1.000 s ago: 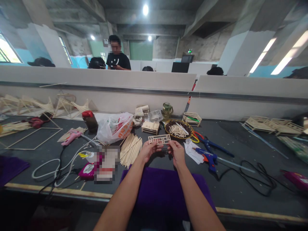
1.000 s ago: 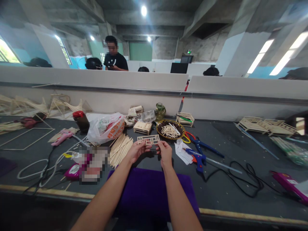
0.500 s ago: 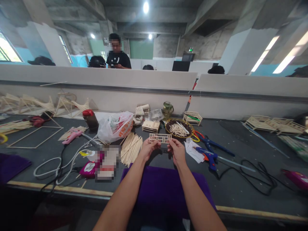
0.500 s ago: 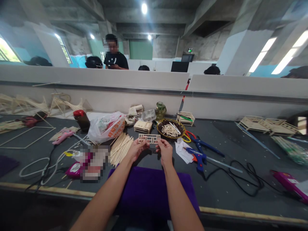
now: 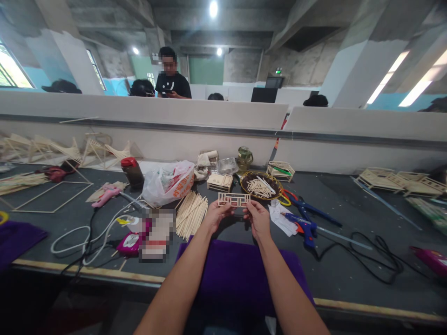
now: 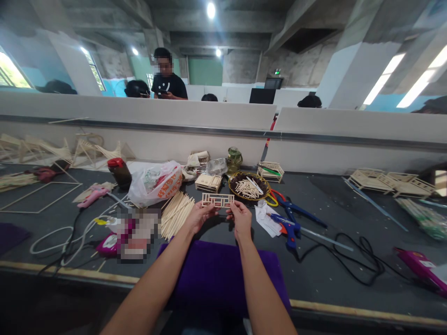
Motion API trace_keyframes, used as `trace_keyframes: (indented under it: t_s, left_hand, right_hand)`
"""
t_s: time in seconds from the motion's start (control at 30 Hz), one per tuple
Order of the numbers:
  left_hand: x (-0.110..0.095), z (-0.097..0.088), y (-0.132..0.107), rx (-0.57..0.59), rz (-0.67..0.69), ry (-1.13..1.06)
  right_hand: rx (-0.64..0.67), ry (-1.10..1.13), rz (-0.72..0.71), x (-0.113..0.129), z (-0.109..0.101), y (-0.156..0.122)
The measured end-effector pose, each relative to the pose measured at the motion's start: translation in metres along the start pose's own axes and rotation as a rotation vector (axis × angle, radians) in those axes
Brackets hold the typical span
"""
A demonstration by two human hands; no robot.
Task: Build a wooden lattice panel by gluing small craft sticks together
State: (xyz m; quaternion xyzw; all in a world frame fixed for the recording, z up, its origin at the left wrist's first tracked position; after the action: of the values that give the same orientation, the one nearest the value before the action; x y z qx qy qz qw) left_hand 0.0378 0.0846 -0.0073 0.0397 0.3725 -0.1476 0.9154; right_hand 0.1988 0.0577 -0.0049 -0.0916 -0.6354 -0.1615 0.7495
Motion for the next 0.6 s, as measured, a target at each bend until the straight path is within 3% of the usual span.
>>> trace_keyframes:
  t_s: [0.2,0.37,0.47,0.6]
  left_hand:
    - [-0.007,-0.008,0.003,-0.113,0.109,-0.064]
    - [-0.03,-0.03,0.006,-0.276,0.271,-0.195]
    - [-0.044,-0.046,0.004,-0.363,0.349,-0.27]
    - [-0.054,-0.056,0.001,-0.422,0.403,-0.346]
  right_hand:
    - [-0.06,-0.123,-0.066,0.003,-0.004,0.001]
    - [-0.113,-0.332,-0.202,0.016,-0.006,0.008]
    - [-0.064,-0.505,-0.322,0.03,0.011,0.026]
    - [0.061,-0.782,-0.467,0.045,0.056,0.064]
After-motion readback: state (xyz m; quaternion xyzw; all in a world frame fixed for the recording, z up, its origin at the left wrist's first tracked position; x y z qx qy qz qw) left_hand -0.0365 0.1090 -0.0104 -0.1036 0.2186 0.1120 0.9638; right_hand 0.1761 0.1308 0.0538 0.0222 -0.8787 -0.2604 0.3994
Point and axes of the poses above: each hand's wrist, its own y-axis towards the middle knuckle, its own z-axis out of the palm, x = y × z, the point moved 7 cm from there along y, towards the middle knuckle, and after that the axes turned 12 degrees about -y, right-handed, at the moved point
